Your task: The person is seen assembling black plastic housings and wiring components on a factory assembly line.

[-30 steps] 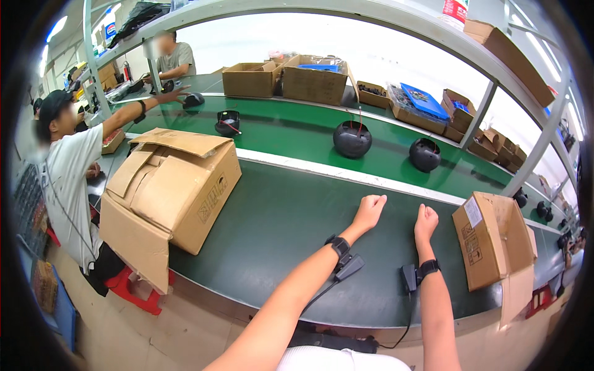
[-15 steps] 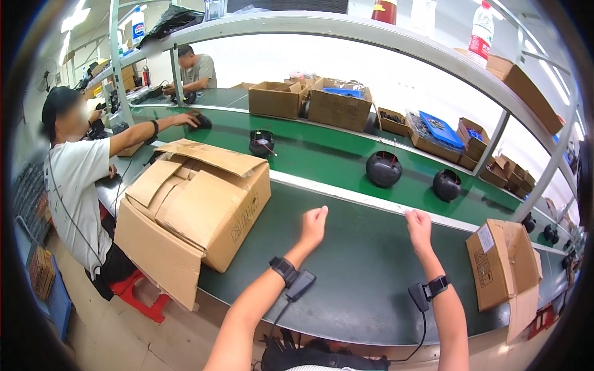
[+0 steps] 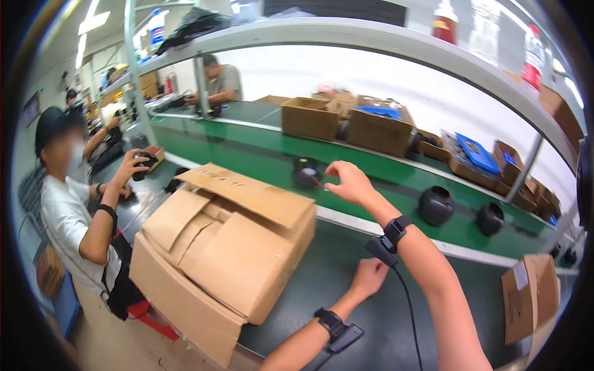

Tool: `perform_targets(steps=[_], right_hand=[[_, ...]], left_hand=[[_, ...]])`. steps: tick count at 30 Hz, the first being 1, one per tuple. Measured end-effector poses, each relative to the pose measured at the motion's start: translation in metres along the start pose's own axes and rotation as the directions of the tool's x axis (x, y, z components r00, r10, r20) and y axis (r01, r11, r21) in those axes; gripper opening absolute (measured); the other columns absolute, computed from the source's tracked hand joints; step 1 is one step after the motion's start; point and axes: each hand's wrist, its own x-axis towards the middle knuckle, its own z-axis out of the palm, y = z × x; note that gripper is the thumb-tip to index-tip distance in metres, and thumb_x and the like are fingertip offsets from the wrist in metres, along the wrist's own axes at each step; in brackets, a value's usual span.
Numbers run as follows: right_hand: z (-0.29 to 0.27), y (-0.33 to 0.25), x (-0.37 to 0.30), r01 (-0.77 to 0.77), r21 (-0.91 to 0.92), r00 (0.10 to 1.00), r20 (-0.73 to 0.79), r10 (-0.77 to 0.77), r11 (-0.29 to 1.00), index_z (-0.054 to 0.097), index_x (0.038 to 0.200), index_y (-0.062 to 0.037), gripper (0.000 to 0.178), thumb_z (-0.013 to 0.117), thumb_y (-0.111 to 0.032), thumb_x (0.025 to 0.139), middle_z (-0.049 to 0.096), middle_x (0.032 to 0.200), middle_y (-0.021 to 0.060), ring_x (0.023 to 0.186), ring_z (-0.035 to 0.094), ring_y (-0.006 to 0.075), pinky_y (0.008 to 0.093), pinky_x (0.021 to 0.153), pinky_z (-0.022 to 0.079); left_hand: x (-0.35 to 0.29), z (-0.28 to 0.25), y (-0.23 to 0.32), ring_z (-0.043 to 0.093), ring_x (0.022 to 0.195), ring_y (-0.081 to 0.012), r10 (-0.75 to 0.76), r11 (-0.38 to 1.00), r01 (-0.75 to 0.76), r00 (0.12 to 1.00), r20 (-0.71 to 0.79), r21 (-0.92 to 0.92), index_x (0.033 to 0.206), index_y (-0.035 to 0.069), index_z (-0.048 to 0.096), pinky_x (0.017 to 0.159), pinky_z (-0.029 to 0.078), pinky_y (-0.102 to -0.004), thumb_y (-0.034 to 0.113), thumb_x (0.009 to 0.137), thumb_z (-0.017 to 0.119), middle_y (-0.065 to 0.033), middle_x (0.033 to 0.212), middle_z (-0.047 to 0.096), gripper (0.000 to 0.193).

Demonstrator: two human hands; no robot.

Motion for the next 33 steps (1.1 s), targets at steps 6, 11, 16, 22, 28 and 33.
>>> perform_targets(steps=[6, 11, 16, 22, 28, 33], right_hand=[[0.069, 0.026, 0.046, -0.152, -0.142, 0.988, 0.016, 0.156, 0.978, 0.055, 0.116, -0.0047, 0.059, 0.078, -0.031, 0.069, 0.063, 0.115, 0.0171, 0.107, 0.060, 0.0318, 0.0411, 0.092, 0.048], [0.091, 0.018, 0.055, -0.248, -0.312, 0.937, 0.162, 0.309, 0.917, 0.065, 0.099, -0.0049, 0.049, 0.080, -0.035, 0.063, 0.069, 0.098, 0.0149, 0.092, 0.066, 0.0307, 0.0391, 0.085, 0.051], [0.094, 0.052, 0.037, -0.377, -0.115, 0.919, 0.077, 0.386, 0.919, 0.068, 0.070, -0.0071, 0.023, 0.079, -0.027, 0.065, 0.068, 0.071, 0.0098, 0.072, 0.067, 0.0225, 0.0336, 0.063, 0.049], [0.059, 0.051, 0.005, -0.476, 0.847, 0.819, 0.328, 0.471, 0.238, 0.066, 0.086, -0.0016, 0.021, 0.080, -0.012, 0.075, 0.066, 0.078, 0.0050, 0.059, 0.058, 0.0108, 0.0269, 0.053, 0.047], [-0.028, 0.079, -0.127, -0.403, 0.872, 0.836, 0.228, 0.499, 0.277, 0.067, 0.094, -0.0012, 0.029, 0.081, -0.018, 0.075, 0.064, 0.074, 0.0004, 0.056, 0.055, 0.0078, 0.0224, 0.047, 0.041], [-0.047, 0.019, -0.260, -0.411, 0.769, 0.839, 0.111, 0.532, 0.489, 0.063, 0.089, -0.0048, 0.022, 0.080, -0.014, 0.077, 0.062, 0.077, -0.0007, 0.066, 0.055, 0.0059, 0.0231, 0.057, 0.045]], left_hand=[[-0.004, -0.002, -0.002, 0.048, 0.059, -0.0440, -0.122, 0.993, 0.121, 0.979, 0.161, 0.012, 0.077, -0.007, 0.055, 0.054, 0.040, -0.0441, 0.015, 0.087, 0.056, -0.0285, 0.070, 0.052, 0.024], [-0.007, 0.001, -0.022, 0.054, 0.065, -0.0458, 0.012, 0.997, -0.004, 0.995, 0.097, -0.078, 0.082, -0.006, 0.056, 0.056, 0.043, -0.0443, 0.019, 0.085, 0.058, -0.0294, 0.071, 0.053, 0.025], [-0.001, 0.007, -0.024, 0.055, 0.067, -0.0466, 0.061, 0.997, -0.067, 0.987, 0.150, 0.033, 0.082, -0.006, 0.056, 0.057, 0.044, -0.0447, 0.018, 0.086, 0.057, -0.0291, 0.071, 0.053, 0.024], [-0.009, -0.024, 0.007, 0.046, 0.052, -0.0116, -0.009, 1.000, 0.007, 0.996, 0.085, 0.026, 0.069, -0.007, 0.055, 0.049, 0.040, -0.0381, 0.010, 0.086, 0.055, -0.0235, 0.058, 0.051, 0.024], [0.003, -0.002, 0.005, 0.032, 0.056, -0.0103, 0.043, 0.999, -0.032, 0.961, -0.274, 0.043, 0.061, -0.003, 0.043, 0.048, 0.031, -0.0338, 0.013, 0.092, 0.057, -0.0038, 0.053, 0.033, 0.037], [0.008, -0.024, -0.029, 0.038, 0.067, -0.0117, -0.033, 0.994, -0.012, 0.907, -0.419, -0.105, 0.080, 0.002, 0.046, 0.059, 0.035, -0.0322, 0.015, 0.097, 0.044, -0.0021, 0.073, 0.040, 0.022]])
